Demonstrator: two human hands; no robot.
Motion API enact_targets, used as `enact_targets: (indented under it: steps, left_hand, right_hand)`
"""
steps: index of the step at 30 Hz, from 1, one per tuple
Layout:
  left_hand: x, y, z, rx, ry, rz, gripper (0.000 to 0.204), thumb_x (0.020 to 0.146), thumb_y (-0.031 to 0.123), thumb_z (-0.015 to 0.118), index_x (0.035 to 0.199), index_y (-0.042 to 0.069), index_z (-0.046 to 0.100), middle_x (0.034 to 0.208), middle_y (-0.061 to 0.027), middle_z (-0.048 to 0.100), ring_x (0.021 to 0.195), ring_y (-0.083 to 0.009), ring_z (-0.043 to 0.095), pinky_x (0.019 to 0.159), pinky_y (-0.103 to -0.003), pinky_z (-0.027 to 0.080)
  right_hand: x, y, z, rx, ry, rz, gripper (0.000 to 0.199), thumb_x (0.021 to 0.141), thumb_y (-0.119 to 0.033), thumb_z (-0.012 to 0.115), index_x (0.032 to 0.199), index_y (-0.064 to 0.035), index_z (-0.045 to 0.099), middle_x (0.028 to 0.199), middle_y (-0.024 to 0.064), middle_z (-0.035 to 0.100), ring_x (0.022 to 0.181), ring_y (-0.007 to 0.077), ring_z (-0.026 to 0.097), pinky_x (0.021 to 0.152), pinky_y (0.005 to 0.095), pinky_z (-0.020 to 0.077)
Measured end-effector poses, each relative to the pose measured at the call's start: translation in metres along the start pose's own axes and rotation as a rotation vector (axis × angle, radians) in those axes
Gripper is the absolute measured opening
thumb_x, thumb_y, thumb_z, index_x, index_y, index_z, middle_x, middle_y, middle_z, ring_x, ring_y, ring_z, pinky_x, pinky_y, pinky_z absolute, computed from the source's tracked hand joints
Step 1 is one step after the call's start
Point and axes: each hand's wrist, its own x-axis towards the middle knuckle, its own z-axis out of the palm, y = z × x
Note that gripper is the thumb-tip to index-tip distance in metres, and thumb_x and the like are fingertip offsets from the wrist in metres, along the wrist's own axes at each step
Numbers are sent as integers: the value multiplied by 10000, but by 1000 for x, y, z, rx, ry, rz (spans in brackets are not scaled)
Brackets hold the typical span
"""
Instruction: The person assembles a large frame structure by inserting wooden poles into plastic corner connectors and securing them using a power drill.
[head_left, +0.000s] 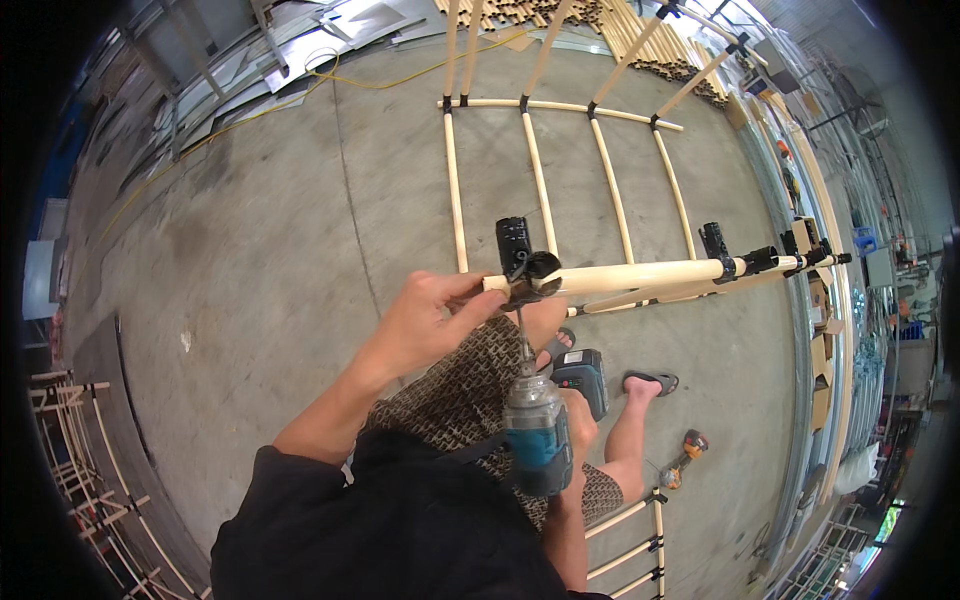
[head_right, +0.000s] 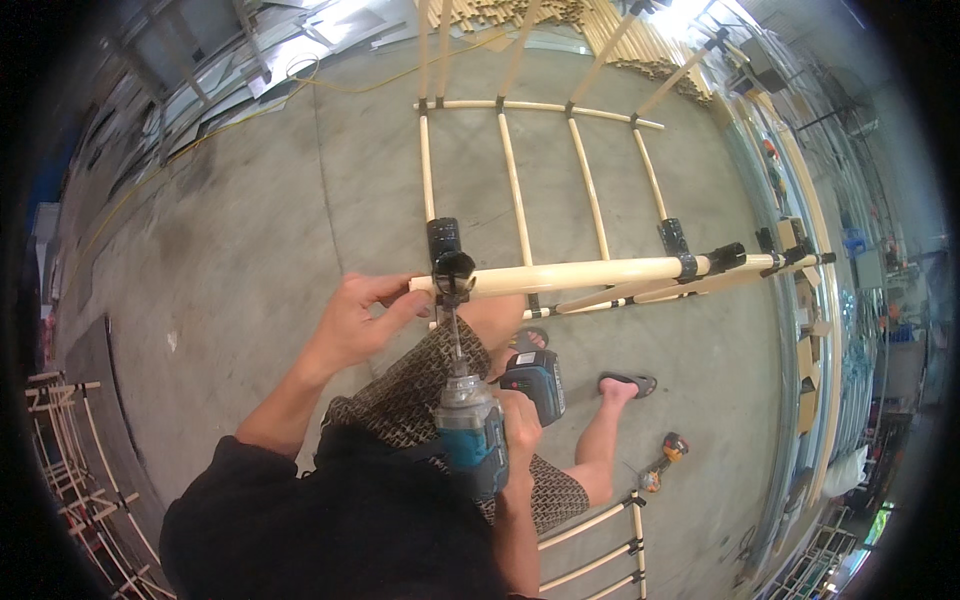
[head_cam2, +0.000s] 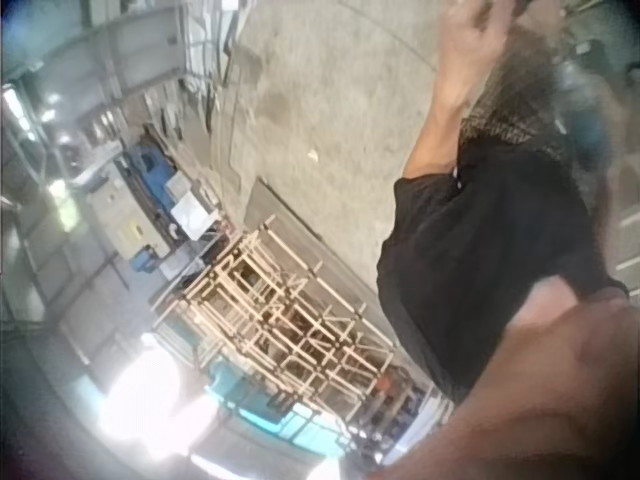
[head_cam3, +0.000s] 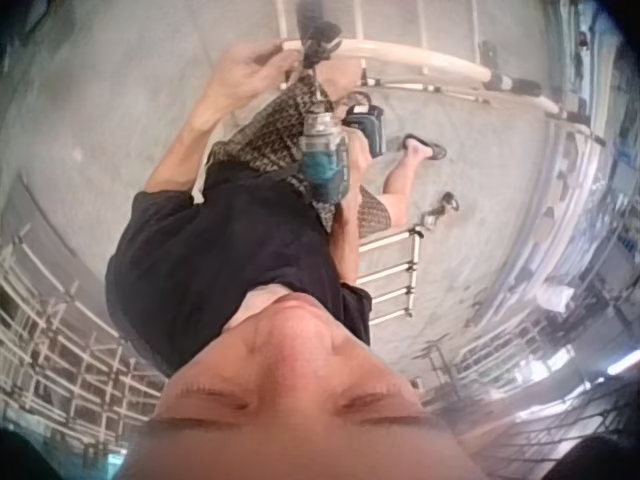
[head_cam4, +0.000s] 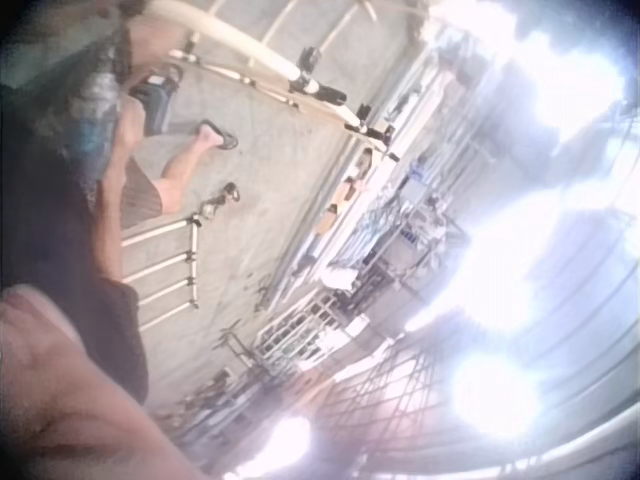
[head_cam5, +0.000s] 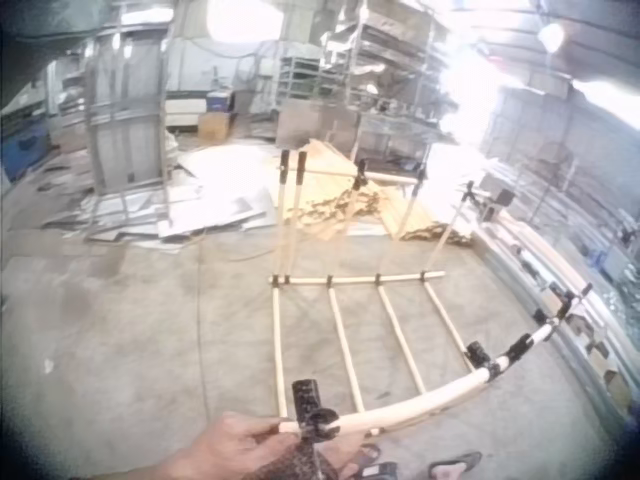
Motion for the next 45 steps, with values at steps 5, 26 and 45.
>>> enact_targets:
  steps: [5,26,45]
  left_hand:
    - [0,-7,4,44,68,46,249,941,178,667,1062,-32,720,756,-102,721,660,-107,659,630,-294,517]
    - [-9,-12,-4,108,97,3,324,1027,228,555,1098,-61,683,1010,-117,721,814,-197,722,636,-275,507]
    - [75,148,162,602,-295,239,219,892,119,691,1094,33,695,1001,-137,721,935,-272,693,835,-353,509]
  right_hand:
    - [0,9,-4,-33,0,-48,303,735,-78,666,1032,-18,674,943,139,667,904,328,648,810,391,496]
    - [-6,15,-13,-154,-14,-197,381,803,-129,603,1174,-46,616,922,93,589,867,249,612,788,358,488]
    - [2,248,-89,511,348,139,157,783,-80,752,918,-19,700,788,73,697,701,182,659,633,315,512]
